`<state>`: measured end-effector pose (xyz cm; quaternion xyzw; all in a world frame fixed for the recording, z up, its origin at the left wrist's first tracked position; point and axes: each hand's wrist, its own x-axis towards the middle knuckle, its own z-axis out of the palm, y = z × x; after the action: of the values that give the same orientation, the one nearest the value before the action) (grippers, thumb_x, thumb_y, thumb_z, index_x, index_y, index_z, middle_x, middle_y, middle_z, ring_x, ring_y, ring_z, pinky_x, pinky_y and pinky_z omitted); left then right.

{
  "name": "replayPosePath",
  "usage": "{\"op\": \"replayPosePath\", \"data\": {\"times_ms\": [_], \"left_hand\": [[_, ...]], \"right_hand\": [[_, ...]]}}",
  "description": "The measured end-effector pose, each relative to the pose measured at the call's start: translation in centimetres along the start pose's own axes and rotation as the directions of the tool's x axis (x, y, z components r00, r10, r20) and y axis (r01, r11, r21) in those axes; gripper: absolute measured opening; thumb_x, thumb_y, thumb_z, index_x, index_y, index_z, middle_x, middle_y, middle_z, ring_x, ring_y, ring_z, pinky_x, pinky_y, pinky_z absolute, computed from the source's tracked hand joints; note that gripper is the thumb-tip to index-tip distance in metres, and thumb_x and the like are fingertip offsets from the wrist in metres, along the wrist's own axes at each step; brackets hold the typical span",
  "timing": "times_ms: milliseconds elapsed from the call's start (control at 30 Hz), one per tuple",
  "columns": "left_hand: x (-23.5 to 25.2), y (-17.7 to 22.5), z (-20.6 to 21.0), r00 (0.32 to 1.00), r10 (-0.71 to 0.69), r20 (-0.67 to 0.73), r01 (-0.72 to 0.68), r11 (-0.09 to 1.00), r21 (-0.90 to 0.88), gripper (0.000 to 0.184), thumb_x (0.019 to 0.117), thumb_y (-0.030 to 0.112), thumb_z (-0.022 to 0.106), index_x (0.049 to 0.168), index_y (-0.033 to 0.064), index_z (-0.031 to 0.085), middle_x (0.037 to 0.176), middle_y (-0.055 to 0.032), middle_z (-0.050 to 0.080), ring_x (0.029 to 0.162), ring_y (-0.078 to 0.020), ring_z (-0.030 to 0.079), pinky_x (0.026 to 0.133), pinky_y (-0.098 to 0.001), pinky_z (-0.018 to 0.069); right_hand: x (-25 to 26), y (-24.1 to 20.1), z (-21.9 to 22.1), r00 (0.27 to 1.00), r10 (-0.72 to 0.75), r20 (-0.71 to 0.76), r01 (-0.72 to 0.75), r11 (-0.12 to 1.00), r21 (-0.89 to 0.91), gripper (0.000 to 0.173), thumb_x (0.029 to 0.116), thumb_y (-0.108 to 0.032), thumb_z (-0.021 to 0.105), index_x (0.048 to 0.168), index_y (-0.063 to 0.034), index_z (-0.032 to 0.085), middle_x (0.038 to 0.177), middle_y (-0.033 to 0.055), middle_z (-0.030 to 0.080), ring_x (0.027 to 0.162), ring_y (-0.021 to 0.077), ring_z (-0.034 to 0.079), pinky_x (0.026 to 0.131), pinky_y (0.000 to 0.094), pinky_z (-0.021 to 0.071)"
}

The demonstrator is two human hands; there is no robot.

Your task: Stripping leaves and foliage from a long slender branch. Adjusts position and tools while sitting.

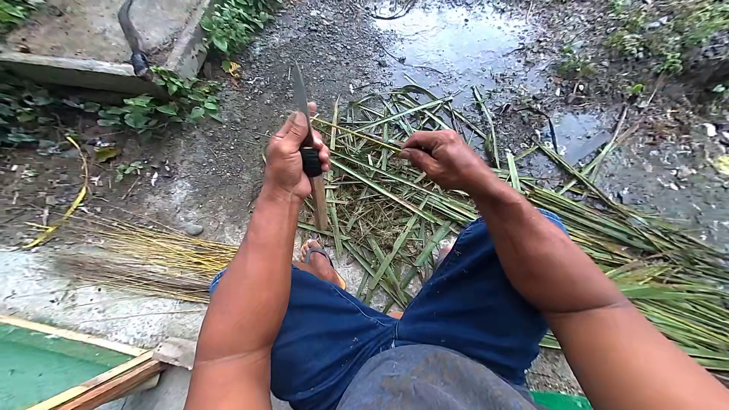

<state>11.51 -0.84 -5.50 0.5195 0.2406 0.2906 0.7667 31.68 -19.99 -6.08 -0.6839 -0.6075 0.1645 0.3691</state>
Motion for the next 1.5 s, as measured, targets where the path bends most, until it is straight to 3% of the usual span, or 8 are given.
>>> {"op": "replayPosePath", "data": {"times_ms": [167, 333, 500, 733, 1000, 1200, 1367, 1500], "left_hand": [[-1.9, -3.0, 3.5, 0.956, -0.207, 0.208, 0.185, 0.976, 0.119, 0.036, 0.1104, 0.02, 0.039, 0.142, 0.009, 0.051, 0.066, 0.0013, 0.056, 0.051, -0.009, 0.058, 0.047, -0.0239, 0.0541], [-0.6, -1.4, 1.7, 0.991, -0.113, 0.071, 0.112, 0.994, 0.015, 0.034, 0.1128, 0.026, 0.034, 0.137, 0.0148, 0.055, 0.063, 0.0031, 0.055, 0.049, -0.0089, 0.057, 0.046, -0.0241, 0.053], [-1.4, -3.1, 3.7, 0.953, -0.223, 0.204, 0.21, 0.974, 0.084, 0.036, 0.1114, 0.021, 0.037, 0.142, 0.0092, 0.051, 0.064, 0.0014, 0.056, 0.05, -0.0084, 0.058, 0.046, -0.0229, 0.0532], [1.4, 0.6, -1.6, 0.987, -0.016, -0.162, 0.001, 0.996, -0.088, 0.036, 0.113, 0.037, 0.031, 0.129, 0.0215, 0.059, 0.064, 0.0065, 0.054, 0.05, -0.0071, 0.055, 0.047, -0.0229, 0.0516], [-2.0, -4.1, 5.2, 0.951, -0.218, 0.218, 0.185, 0.969, 0.162, 0.033, 0.11, 0.019, 0.043, 0.14, 0.0097, 0.052, 0.068, -0.0028, 0.059, 0.052, -0.012, 0.06, 0.047, -0.0257, 0.0549], [-0.7, -2.2, 3.0, 0.988, -0.136, 0.072, 0.134, 0.99, 0.03, 0.033, 0.1129, 0.025, 0.035, 0.137, 0.0122, 0.055, 0.062, 0.001, 0.055, 0.049, -0.0099, 0.058, 0.044, -0.0242, 0.0532], [-1.2, -3.1, 3.4, 0.976, -0.167, 0.143, 0.155, 0.984, 0.088, 0.035, 0.1114, 0.024, 0.036, 0.138, 0.0092, 0.053, 0.065, 0.0014, 0.057, 0.05, -0.0083, 0.058, 0.046, -0.0235, 0.0537], [1.1, 0.0, -0.8, 0.993, -0.028, -0.111, 0.026, 0.999, -0.019, 0.037, 0.1132, 0.037, 0.028, 0.13, 0.0216, 0.057, 0.065, 0.0076, 0.055, 0.051, -0.0054, 0.055, 0.048, -0.0217, 0.0515]], "right_hand": [[0.4, -0.1, 1.5, 0.995, -0.055, -0.089, 0.055, 0.998, -0.007, 0.019, 0.1021, -0.015, 0.057, 0.1, -0.0053, 0.074, 0.083, 0.0039, 0.069, 0.072, 0.0079, 0.062, 0.071, 0.028, 0.0525], [0.0, -0.1, 1.1, 0.981, -0.133, -0.14, 0.123, 0.989, -0.077, 0.019, 0.1011, -0.012, 0.057, 0.098, -0.004, 0.074, 0.09, 0.0071, 0.072, 0.08, 0.012, 0.067, 0.077, 0.0301, 0.0548], [0.3, 0.0, 1.5, 0.972, -0.172, -0.16, 0.156, 0.982, -0.109, 0.019, 0.1002, -0.011, 0.058, 0.097, -0.0031, 0.074, 0.09, 0.0088, 0.073, 0.081, 0.0149, 0.068, 0.077, 0.0323, 0.0559], [-0.4, 1.2, -0.9, 0.993, -0.021, -0.115, 0.006, 0.992, -0.129, 0.021, 0.1027, -0.014, 0.055, 0.1, -0.0039, 0.073, 0.085, 0.0086, 0.071, 0.076, 0.0161, 0.067, 0.074, 0.0373, 0.0546], [0.5, -0.1, 0.8, 0.999, 0.041, 0.0, -0.041, 0.999, 0.013, 0.022, 0.105, -0.016, 0.053, 0.104, -0.0059, 0.073, 0.078, 0.003, 0.068, 0.07, 0.0102, 0.064, 0.071, 0.0339, 0.0538], [-0.1, 0.0, 0.2, 1.0, 0.006, 0.011, -0.006, 1.0, 0.023, 0.023, 0.1051, -0.017, 0.053, 0.102, -0.0069, 0.073, 0.076, 0.001, 0.067, 0.067, 0.0082, 0.061, 0.067, 0.0321, 0.0516], [-0.1, 0.2, -0.1, 1.0, -0.026, 0.001, 0.026, 1.0, 0.001, 0.023, 0.1046, -0.017, 0.053, 0.101, -0.0069, 0.073, 0.076, 0.0018, 0.067, 0.066, 0.0077, 0.061, 0.066, 0.0308, 0.0513], [-0.8, 0.9, -1.3, 1.0, -0.015, -0.015, 0.015, 1.0, -0.007, 0.024, 0.1048, -0.018, 0.052, 0.102, -0.0069, 0.073, 0.078, 0.0022, 0.069, 0.068, 0.009, 0.063, 0.069, 0.0331, 0.0533]]}}
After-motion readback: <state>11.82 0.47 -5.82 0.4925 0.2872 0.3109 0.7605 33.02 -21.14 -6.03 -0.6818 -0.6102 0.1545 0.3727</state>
